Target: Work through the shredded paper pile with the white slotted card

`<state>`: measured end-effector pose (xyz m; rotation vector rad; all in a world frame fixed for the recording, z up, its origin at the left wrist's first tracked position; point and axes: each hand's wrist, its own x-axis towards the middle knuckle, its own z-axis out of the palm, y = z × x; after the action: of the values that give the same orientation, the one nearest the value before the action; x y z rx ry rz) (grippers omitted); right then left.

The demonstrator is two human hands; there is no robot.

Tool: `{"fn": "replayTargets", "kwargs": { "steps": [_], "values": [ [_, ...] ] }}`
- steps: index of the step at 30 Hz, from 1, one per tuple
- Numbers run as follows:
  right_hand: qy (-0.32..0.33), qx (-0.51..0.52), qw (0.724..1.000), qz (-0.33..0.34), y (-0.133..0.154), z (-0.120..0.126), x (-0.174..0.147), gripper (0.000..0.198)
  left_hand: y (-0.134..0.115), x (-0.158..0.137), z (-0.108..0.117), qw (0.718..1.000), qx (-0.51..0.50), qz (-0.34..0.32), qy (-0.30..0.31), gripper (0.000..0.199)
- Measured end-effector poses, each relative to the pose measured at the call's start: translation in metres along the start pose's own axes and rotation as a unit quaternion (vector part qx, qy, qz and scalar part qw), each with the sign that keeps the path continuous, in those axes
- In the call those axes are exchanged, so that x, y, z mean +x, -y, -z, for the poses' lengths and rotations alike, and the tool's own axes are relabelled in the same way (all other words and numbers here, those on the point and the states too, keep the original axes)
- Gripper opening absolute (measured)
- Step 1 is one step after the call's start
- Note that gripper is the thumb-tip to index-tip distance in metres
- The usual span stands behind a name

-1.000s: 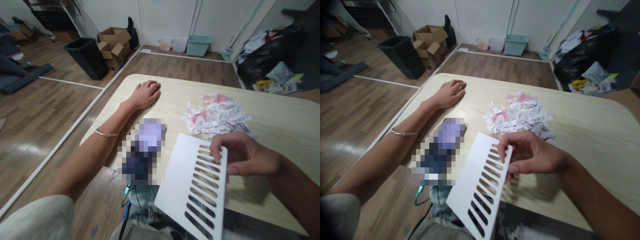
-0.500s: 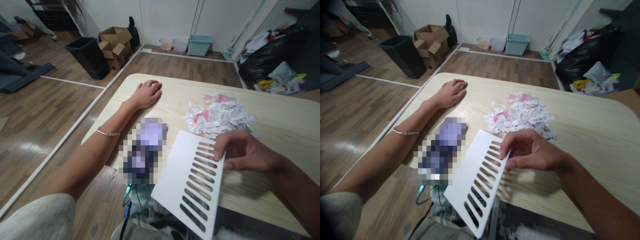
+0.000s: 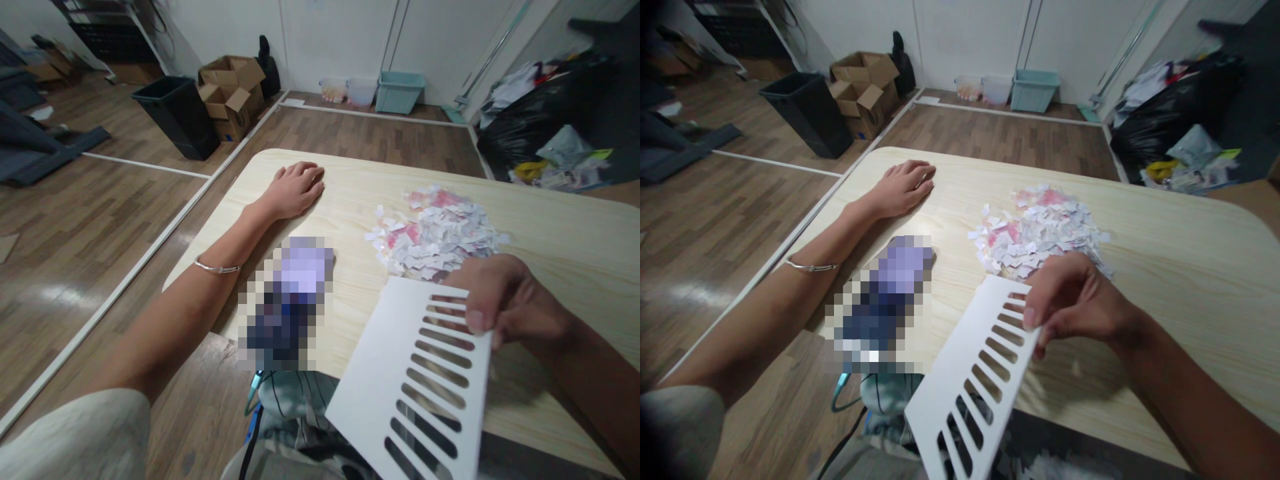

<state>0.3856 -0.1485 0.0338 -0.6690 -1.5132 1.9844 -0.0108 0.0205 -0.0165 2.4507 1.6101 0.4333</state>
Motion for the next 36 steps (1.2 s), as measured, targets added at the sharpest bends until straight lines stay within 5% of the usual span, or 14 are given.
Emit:
{"fn": "replayTargets", "kwargs": {
  "steps": [4,15,29,36],
  "values": [
    [-0.02,0.001,1.0,-0.014,-0.004,-0.001,-0.001,0.057,0.002,0.0,-0.001,1.0,0.0,-0.004,-0.002,0.067],
    [-0.017,0.014,1.0,-0.012,0.003,0.002,0.0,0.035,-0.003,0.0,0.001,1.0,0.006,0.007,0.005,0.071],
    [-0.032,0.014,0.999,0.037,0.005,-0.007,-0.001,0.038,-0.002,0.0,0.001,1.0,0.017,0.007,0.013,0.07],
    [-0.077,0.017,0.997,0.007,0.012,-0.01,0.0,0.034,0.003,0.002,-0.003,1.0,0.01,-0.004,-0.004,0.066]
  ]
}}
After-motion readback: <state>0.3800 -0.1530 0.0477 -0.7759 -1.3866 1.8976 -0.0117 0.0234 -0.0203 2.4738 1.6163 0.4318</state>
